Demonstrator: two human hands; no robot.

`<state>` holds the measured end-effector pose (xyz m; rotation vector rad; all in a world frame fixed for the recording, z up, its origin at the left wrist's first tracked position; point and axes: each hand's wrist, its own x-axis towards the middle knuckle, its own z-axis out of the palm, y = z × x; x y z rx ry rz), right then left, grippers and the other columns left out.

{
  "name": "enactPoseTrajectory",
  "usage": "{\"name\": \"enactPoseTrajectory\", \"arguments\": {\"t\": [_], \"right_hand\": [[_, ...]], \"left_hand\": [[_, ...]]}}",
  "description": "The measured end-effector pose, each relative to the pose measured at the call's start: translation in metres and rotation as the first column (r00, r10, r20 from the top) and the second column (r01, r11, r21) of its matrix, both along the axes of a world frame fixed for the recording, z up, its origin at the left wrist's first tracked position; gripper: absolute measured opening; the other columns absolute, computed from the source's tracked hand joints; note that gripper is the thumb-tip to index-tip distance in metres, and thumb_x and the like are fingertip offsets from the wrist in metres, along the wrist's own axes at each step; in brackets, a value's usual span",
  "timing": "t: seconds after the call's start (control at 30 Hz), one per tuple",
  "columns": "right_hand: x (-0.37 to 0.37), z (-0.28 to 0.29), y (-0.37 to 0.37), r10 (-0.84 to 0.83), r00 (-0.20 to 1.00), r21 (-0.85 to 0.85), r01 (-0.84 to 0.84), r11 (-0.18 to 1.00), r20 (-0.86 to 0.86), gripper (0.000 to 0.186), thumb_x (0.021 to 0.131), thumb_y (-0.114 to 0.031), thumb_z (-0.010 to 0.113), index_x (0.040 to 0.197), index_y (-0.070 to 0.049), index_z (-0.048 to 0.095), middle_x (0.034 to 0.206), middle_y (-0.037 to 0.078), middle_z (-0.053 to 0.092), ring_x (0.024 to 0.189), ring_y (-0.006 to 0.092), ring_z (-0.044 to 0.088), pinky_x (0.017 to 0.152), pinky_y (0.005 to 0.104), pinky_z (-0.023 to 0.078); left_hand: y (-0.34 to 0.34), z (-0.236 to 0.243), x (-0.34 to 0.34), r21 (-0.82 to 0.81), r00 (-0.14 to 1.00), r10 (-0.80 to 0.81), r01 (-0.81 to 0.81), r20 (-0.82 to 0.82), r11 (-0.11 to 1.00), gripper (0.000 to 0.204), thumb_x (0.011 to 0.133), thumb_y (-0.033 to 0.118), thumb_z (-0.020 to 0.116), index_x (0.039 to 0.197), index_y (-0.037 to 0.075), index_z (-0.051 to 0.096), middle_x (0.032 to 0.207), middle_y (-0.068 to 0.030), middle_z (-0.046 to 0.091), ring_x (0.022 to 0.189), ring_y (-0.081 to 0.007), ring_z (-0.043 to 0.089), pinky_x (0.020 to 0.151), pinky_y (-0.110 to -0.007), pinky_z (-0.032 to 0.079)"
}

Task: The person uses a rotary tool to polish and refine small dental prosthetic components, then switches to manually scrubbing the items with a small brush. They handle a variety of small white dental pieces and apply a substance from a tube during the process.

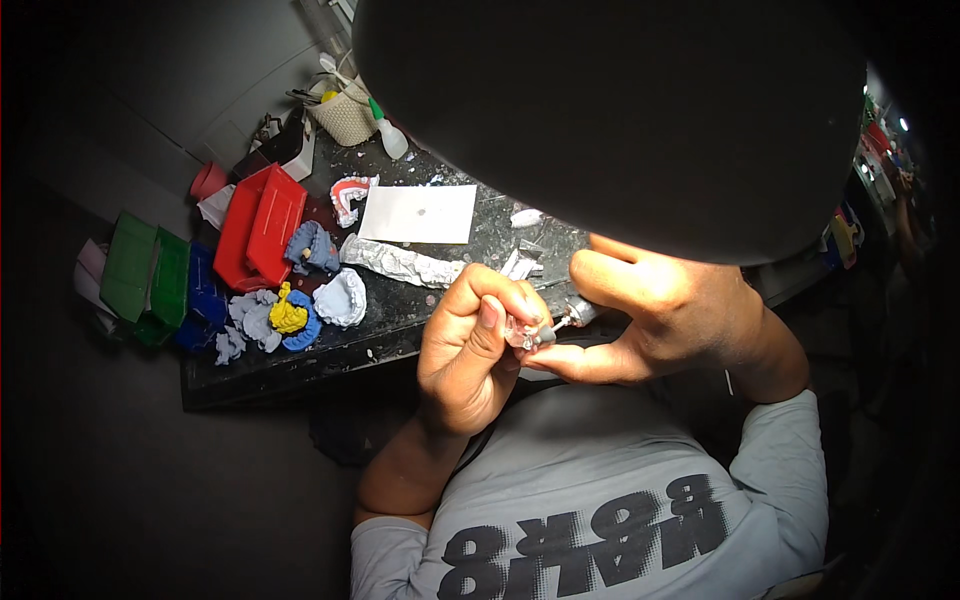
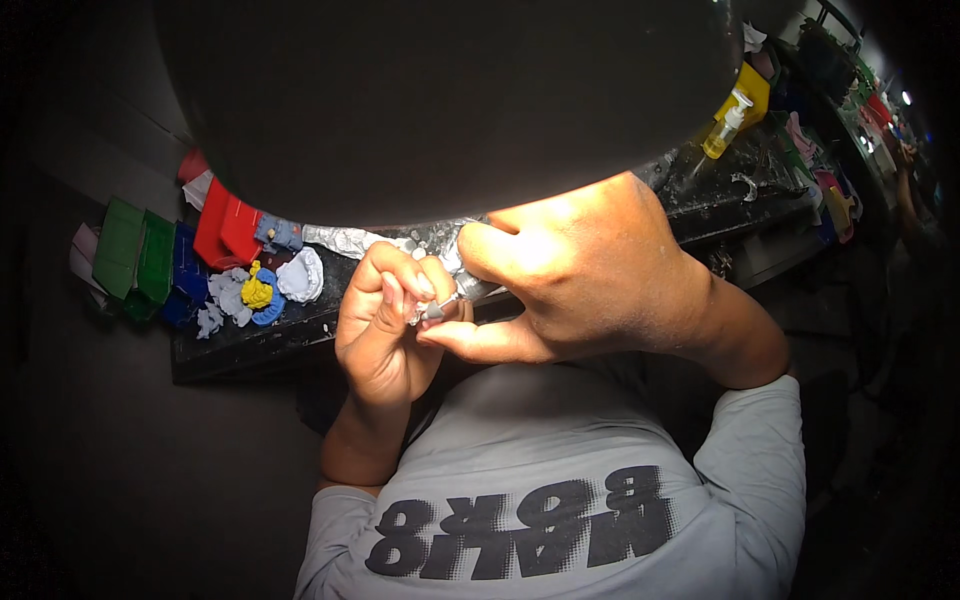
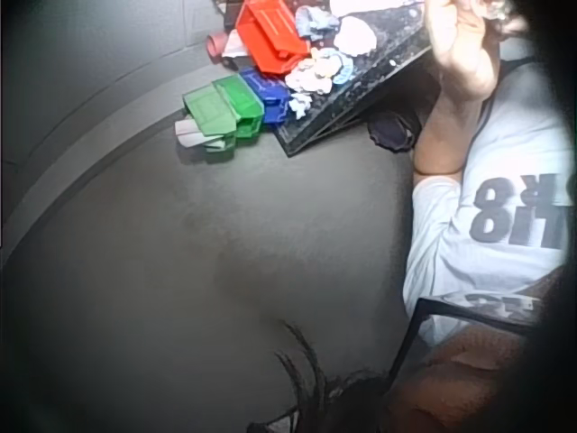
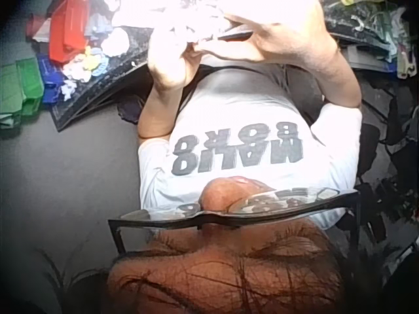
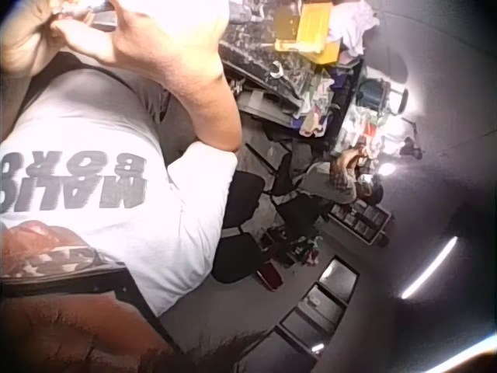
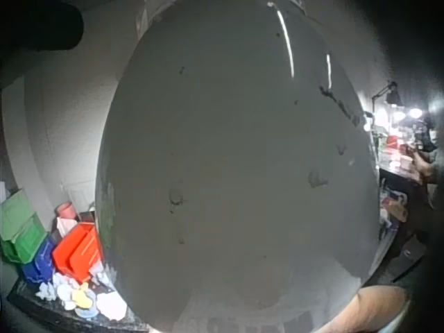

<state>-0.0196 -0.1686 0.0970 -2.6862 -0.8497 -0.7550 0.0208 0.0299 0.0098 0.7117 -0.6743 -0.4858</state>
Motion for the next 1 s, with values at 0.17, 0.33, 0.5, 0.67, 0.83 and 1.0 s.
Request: {"name": "enactPoseTrajectory", "arguments": {"t": [0.17,0.33,0.5,0.67,0.83,1.0], "right_hand": [[-0.0003,0.0000,0.0010,-0.007,1.000,-0.002,0.007,1.000,0.013,0.056,0.077,-0.061,0.076,0.058,-0.014,0.053,0.049,-0.003,0.049,0.040,0.0128,0.053,0.037,0.0283,0.038],[-0.0010,0.0008,0.0018,0.005,1.000,0.018,-0.005,1.000,0.004,0.056,0.078,-0.060,0.075,0.057,-0.013,0.052,0.049,-0.002,0.048,0.040,0.0124,0.052,0.036,0.0278,0.038],[-0.0020,-0.0002,0.0012,0.009,0.999,0.008,-0.010,1.000,0.032,0.054,0.076,-0.059,0.076,0.058,-0.013,0.053,0.050,-0.002,0.047,0.041,0.0127,0.053,0.036,0.0285,0.038],[-0.0013,-0.0016,-0.0002,0.019,0.999,0.008,-0.020,1.000,0.042,0.053,0.075,-0.057,0.077,0.058,-0.013,0.053,0.050,-0.002,0.046,0.041,0.0132,0.052,0.037,0.0290,0.038],[-0.0011,-0.0036,0.0006,0.022,0.997,-0.005,-0.022,1.000,0.075,0.053,0.076,-0.057,0.076,0.059,-0.012,0.053,0.051,-0.002,0.047,0.041,0.0134,0.053,0.037,0.0292,0.038],[-0.0028,-0.0004,-0.0005,0.018,0.999,-0.034,-0.017,0.999,0.051,0.052,0.077,-0.057,0.075,0.060,-0.012,0.054,0.051,-0.002,0.047,0.042,0.0135,0.052,0.037,0.0293,0.039]], "left_hand": [[-0.0003,-0.0002,-0.0008,-0.006,1.000,0.020,-0.020,0.016,1.000,0.026,0.109,0.024,0.041,0.104,0.001,0.050,0.085,-0.0091,0.054,0.076,-0.0106,0.046,0.072,-0.025,0.040],[-0.0002,-0.0007,-0.0009,-0.031,0.997,0.057,-0.055,0.053,0.998,0.025,0.108,0.024,0.044,0.103,0.001,0.051,0.087,-0.0100,0.055,0.078,-0.0119,0.049,0.073,-0.026,0.042],[-0.0007,-0.0004,0.0010,-0.021,0.984,0.104,-0.102,0.146,0.995,0.025,0.107,0.025,0.046,0.102,0.001,0.051,0.090,-0.0126,0.058,0.078,-0.0126,0.050,0.073,-0.027,0.043],[-0.0008,-0.0043,0.0026,-0.062,0.977,0.117,-0.107,0.178,0.992,0.024,0.107,0.024,0.047,0.102,0.000,0.052,0.091,-0.0159,0.059,0.077,-0.0123,0.051,0.073,-0.026,0.044],[-0.0018,-0.0064,0.0056,-0.066,0.959,0.150,-0.138,0.241,0.988,0.023,0.107,0.022,0.047,0.102,0.000,0.052,0.092,-0.0169,0.060,0.075,-0.0119,0.051,0.072,-0.026,0.044],[-0.0010,-0.0077,0.0061,-0.065,0.949,0.168,-0.156,0.268,0.986,0.022,0.106,0.021,0.048,0.101,0.000,0.053,0.092,-0.0171,0.061,0.075,-0.0119,0.052,0.072,-0.025,0.044]]}}
